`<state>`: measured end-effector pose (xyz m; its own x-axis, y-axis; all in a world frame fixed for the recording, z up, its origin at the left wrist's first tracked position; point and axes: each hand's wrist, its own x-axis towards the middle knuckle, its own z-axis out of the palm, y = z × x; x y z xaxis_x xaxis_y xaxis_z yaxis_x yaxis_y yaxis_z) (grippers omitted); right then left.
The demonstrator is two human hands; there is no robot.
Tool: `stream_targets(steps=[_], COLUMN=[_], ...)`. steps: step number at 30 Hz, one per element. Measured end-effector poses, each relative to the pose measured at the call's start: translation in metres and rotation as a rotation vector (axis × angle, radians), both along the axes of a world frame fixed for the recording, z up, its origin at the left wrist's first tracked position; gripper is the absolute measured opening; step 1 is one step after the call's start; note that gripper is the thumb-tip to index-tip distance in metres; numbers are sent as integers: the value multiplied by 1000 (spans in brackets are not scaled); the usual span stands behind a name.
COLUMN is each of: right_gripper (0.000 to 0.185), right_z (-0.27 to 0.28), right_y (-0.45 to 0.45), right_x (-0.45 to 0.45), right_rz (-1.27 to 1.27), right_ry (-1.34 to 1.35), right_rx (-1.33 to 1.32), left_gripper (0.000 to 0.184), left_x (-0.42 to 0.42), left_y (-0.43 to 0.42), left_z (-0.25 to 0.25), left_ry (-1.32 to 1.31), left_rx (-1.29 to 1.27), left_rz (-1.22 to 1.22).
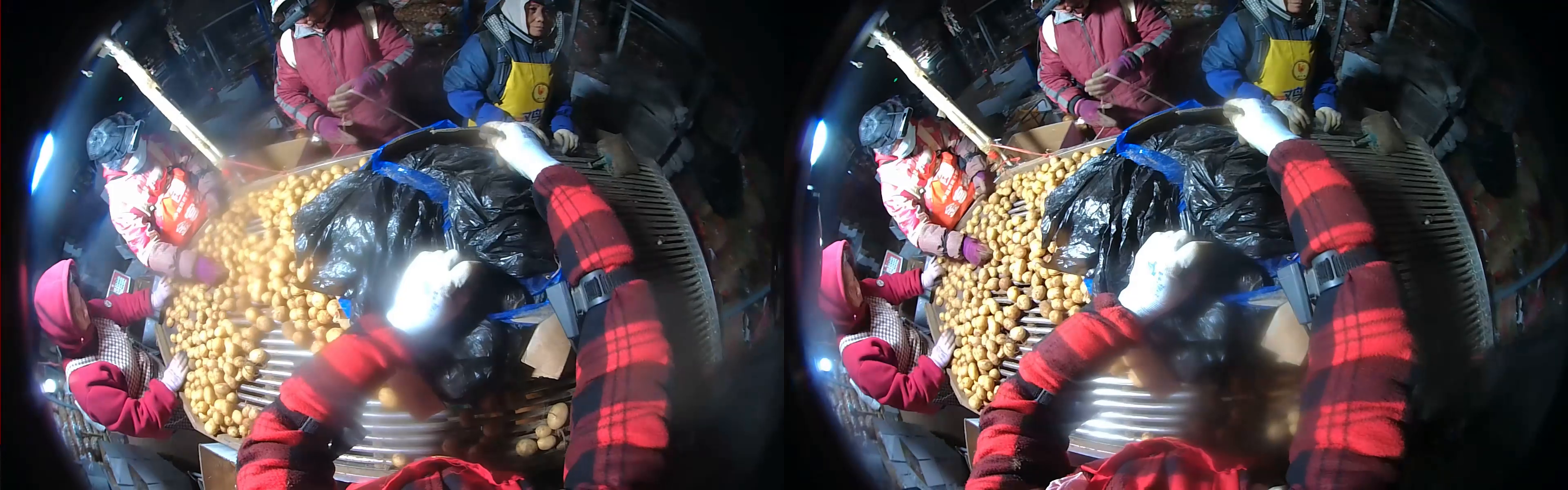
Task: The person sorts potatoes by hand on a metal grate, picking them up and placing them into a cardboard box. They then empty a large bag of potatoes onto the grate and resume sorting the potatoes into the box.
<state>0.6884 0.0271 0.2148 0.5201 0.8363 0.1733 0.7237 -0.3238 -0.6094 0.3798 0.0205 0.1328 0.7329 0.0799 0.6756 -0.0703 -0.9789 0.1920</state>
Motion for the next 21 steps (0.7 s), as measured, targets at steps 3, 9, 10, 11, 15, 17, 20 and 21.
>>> stream_targets(steps=[3, 9, 10, 11, 15, 17, 20, 21], right_gripper=[39, 31, 30, 27, 30, 32, 34, 34], right_z=[-23, -3, -5, -6, -1, -4, -11, -13], right_y=[17, -12, -17, -19, -16, -16, -19, -20], right_x=[30, -8, -9, -11, -15, -13, -4, -1], right_rz=[64, 22, 29, 50, 23, 10, -6, -6], right_ry=[-603, -622, -646, -735, -762, -755, -775, -774], right_rx=[-229, -379, -355, -354, -474, -500, -485, -486], left_gripper=[38, 35, 35, 34, 34, 34, 32, 32], left_x=[-1, -6, -8, -8, -11, -13, -22, -25], left_y=[-1, -1, -2, -3, 1, 2, 4, 5], left_z=[0, -1, 1, 4, 4, 2, 4, 4], left_ry=[-6, -2, -1, -15, -34, -44, -59, -67], left_rx=[-49, -90, -96, -100, -101, -100, -99, -100], left_rz=[-8, 38, 38, 39, 18, 40, 48, 43])
